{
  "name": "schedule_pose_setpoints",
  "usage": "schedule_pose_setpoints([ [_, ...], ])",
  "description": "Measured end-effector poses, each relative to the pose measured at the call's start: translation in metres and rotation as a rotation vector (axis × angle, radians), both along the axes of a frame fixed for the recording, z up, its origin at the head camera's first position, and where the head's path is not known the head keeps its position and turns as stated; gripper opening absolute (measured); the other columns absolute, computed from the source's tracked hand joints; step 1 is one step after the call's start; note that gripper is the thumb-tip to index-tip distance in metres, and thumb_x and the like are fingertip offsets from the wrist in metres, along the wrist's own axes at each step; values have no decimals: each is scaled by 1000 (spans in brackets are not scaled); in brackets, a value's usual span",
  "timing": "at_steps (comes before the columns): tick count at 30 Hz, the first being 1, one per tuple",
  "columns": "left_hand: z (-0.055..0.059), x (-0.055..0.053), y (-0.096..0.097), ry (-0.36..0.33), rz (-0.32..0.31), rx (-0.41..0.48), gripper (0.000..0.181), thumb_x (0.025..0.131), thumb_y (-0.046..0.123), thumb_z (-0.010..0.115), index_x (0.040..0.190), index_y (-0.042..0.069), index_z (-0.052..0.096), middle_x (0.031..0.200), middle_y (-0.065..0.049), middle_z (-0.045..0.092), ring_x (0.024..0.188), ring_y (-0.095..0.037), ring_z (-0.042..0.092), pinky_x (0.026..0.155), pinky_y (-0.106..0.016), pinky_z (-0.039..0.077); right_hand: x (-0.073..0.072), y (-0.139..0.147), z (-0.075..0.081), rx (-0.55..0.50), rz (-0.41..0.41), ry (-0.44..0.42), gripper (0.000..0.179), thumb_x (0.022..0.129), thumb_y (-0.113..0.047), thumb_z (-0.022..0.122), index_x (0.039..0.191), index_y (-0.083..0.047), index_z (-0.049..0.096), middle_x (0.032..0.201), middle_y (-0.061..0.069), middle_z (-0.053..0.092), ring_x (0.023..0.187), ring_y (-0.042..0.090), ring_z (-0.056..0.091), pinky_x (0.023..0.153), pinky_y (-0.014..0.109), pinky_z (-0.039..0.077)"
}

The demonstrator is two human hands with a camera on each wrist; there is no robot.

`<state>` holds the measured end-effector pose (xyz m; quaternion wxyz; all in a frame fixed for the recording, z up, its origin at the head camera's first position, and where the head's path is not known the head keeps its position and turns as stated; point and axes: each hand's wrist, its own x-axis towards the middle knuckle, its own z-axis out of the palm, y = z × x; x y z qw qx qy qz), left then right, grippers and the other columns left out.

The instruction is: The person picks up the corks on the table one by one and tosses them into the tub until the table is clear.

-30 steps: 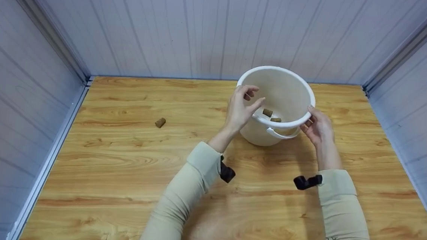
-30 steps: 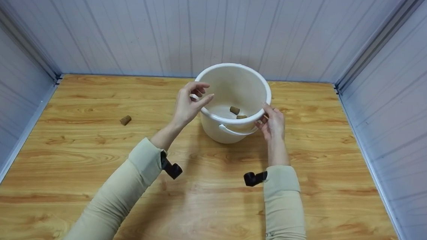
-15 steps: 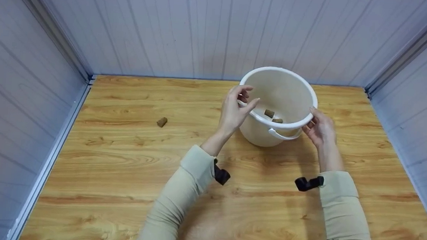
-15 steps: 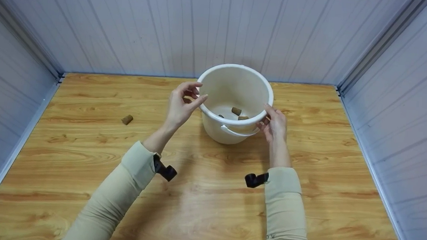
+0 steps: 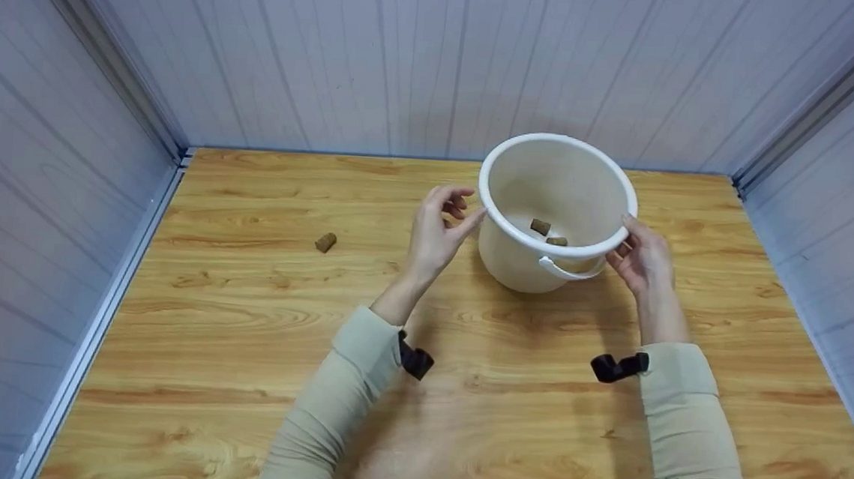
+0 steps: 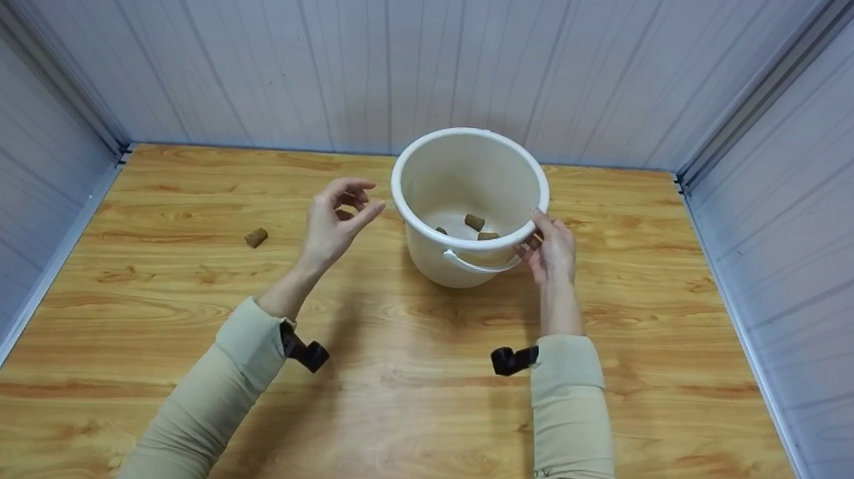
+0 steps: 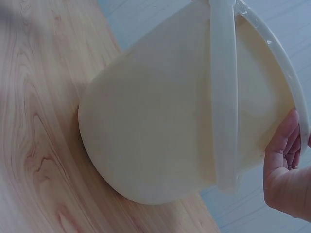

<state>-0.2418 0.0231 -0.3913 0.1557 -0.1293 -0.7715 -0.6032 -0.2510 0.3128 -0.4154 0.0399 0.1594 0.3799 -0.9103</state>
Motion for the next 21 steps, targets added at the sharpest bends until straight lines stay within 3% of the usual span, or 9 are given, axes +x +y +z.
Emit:
schedule_pose_setpoints([
  [14, -24, -4, -35, -7, 52, -37, 25, 78, 9, 67, 99, -2, 60, 79, -12, 55, 72, -22, 54, 54, -22, 42, 0, 0, 0, -12, -3, 0, 10, 87, -6, 54, 80, 1, 58, 72, 9, 59, 61, 20, 58, 50, 27, 45],
  [21, -42, -7, -54, 0, 78, -49, 24, 79, 8, 66, 99, -2, 60, 80, -16, 56, 70, -20, 54, 58, -29, 46, 0, 0, 1, -18, -3, -3, 9, 86, -6, 55, 81, 0, 58, 73, 9, 59, 60, 20, 58, 50, 27, 45],
])
